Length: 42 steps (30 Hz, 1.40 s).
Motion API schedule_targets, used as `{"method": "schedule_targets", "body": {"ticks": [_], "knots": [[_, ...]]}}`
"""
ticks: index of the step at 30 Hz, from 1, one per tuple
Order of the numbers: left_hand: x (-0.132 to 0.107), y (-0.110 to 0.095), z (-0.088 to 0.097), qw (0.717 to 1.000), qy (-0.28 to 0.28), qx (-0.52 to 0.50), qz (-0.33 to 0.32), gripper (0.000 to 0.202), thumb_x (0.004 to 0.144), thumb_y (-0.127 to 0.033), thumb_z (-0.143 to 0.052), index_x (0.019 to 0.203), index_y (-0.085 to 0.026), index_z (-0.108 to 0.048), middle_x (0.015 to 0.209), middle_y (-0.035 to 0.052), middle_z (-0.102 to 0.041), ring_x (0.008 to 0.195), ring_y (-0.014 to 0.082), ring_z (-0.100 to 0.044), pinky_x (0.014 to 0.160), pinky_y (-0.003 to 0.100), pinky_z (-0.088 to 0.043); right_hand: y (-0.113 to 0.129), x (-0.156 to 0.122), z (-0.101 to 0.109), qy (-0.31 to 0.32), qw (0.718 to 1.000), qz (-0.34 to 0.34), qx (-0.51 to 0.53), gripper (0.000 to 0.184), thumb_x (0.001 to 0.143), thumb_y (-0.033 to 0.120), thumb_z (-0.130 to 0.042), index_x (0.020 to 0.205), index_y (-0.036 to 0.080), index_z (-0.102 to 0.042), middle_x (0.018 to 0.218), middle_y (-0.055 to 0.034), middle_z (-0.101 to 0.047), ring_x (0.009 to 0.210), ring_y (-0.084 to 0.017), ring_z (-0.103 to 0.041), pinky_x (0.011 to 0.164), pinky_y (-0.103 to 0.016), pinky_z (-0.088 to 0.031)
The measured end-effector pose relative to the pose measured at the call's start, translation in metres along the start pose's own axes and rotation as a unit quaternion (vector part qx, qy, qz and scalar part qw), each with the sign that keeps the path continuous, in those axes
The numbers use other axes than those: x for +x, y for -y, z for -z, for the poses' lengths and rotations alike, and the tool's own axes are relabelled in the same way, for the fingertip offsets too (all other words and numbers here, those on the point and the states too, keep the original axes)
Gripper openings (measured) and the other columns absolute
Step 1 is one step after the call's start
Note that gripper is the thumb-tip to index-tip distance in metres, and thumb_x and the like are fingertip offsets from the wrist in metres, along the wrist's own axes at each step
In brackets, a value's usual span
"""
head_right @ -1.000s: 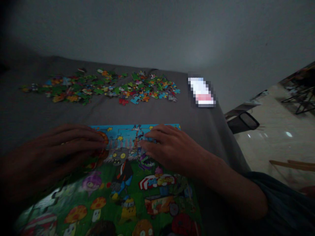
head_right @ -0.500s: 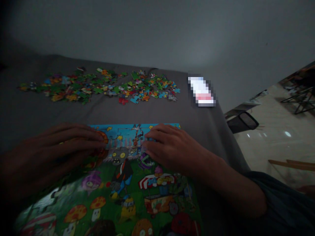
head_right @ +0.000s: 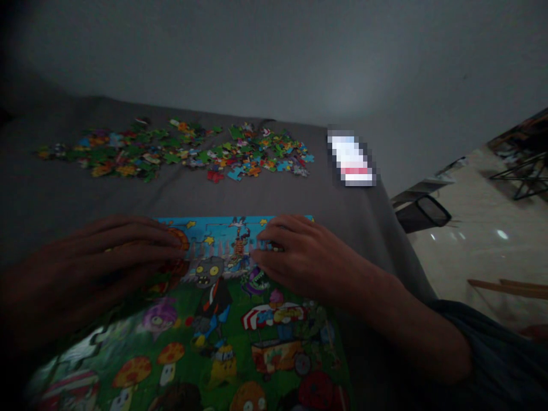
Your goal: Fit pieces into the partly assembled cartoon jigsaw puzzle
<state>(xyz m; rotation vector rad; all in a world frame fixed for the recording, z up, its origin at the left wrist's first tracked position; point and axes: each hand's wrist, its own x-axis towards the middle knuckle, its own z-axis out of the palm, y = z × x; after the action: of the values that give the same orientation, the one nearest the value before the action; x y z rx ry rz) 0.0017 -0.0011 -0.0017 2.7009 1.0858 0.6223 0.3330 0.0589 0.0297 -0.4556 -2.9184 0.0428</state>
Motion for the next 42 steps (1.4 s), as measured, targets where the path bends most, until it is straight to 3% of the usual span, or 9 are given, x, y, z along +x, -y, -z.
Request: {"method": "schedule_targets", "body": {"ticks": [10, 17, 22, 28, 38, 42], "knots": [[-0.0042, 0.0014, -0.0007, 1.000, 0.017, 0.004, 0.001, 0.031, 0.104, -0.022, -0.049, 0.130, -0.035, -0.061, 0.133, -0.0050, -0.062, 0.121, 0.0124, -0.056, 0.100, 0.027, -0.044, 0.0012, 0.0000, -0.0010, -0.022, 1.000, 0.012, 0.003, 0.022, 0.103, 0.019, -0.054, 0.113, 0.014, -0.073, 0.123, -0.0116, -0.074, 0.116, -0.024, -0.067, 0.099, -0.044, -0.059], [-0.0046, 0.0025, -0.0033, 1.000, 0.015, 0.006, 0.011, 0.031, 0.103, -0.023, -0.051, 0.129, -0.037, -0.063, 0.132, -0.0048, -0.063, 0.119, 0.0149, -0.059, 0.099, 0.028, -0.047, 0.0019, -0.0005, 0.0004, 0.009, 0.999, 0.031, 0.023, 0.025, 0.100, 0.022, -0.060, 0.123, 0.017, -0.069, 0.135, -0.0092, -0.070, 0.127, -0.023, -0.062, 0.107, -0.042, -0.053], [-0.0025, 0.0018, -0.0020, 1.000, 0.014, -0.004, 0.009, 0.032, 0.104, -0.022, -0.048, 0.129, -0.036, -0.062, 0.132, -0.0044, -0.063, 0.120, 0.0145, -0.058, 0.100, 0.028, -0.046, -0.0004, -0.0017, 0.0010, 0.036, 0.998, 0.055, 0.023, 0.030, 0.092, 0.024, -0.071, 0.121, 0.015, -0.070, 0.139, -0.0115, -0.067, 0.128, -0.029, -0.061, 0.105, -0.049, -0.054], [-0.0051, 0.0022, -0.0008, 1.000, 0.010, 0.005, 0.003, 0.031, 0.103, -0.022, -0.050, 0.129, -0.035, -0.062, 0.131, -0.0036, -0.064, 0.118, 0.0148, -0.059, 0.098, 0.029, -0.048, 0.0022, -0.0009, -0.0019, 0.008, 0.999, 0.024, 0.039, 0.034, 0.102, 0.020, -0.058, 0.134, 0.011, -0.063, 0.134, -0.0123, -0.070, 0.127, -0.022, -0.062, 0.106, -0.043, -0.054], [-0.0049, 0.0010, -0.0026, 1.000, 0.016, -0.007, 0.026, 0.032, 0.103, -0.025, -0.048, 0.128, -0.039, -0.063, 0.130, -0.0045, -0.066, 0.118, 0.0177, -0.062, 0.101, 0.028, -0.051, 0.0045, 0.0020, -0.0036, -0.005, 1.000, 0.018, 0.024, 0.026, 0.104, 0.020, -0.053, 0.123, 0.011, -0.069, 0.127, -0.0125, -0.073, 0.115, -0.023, -0.067, 0.100, -0.041, -0.057], [-0.0054, 0.0005, -0.0019, 0.999, 0.017, -0.002, 0.032, 0.033, 0.102, -0.026, -0.049, 0.128, -0.040, -0.064, 0.130, -0.0050, -0.067, 0.116, 0.0184, -0.064, 0.099, 0.028, -0.053, 0.0053, 0.0011, -0.0028, -0.008, 0.999, 0.000, 0.041, 0.026, 0.103, 0.025, -0.056, 0.123, 0.013, -0.069, 0.128, -0.0115, -0.071, 0.120, -0.024, -0.065, 0.103, -0.043, -0.056]]}}
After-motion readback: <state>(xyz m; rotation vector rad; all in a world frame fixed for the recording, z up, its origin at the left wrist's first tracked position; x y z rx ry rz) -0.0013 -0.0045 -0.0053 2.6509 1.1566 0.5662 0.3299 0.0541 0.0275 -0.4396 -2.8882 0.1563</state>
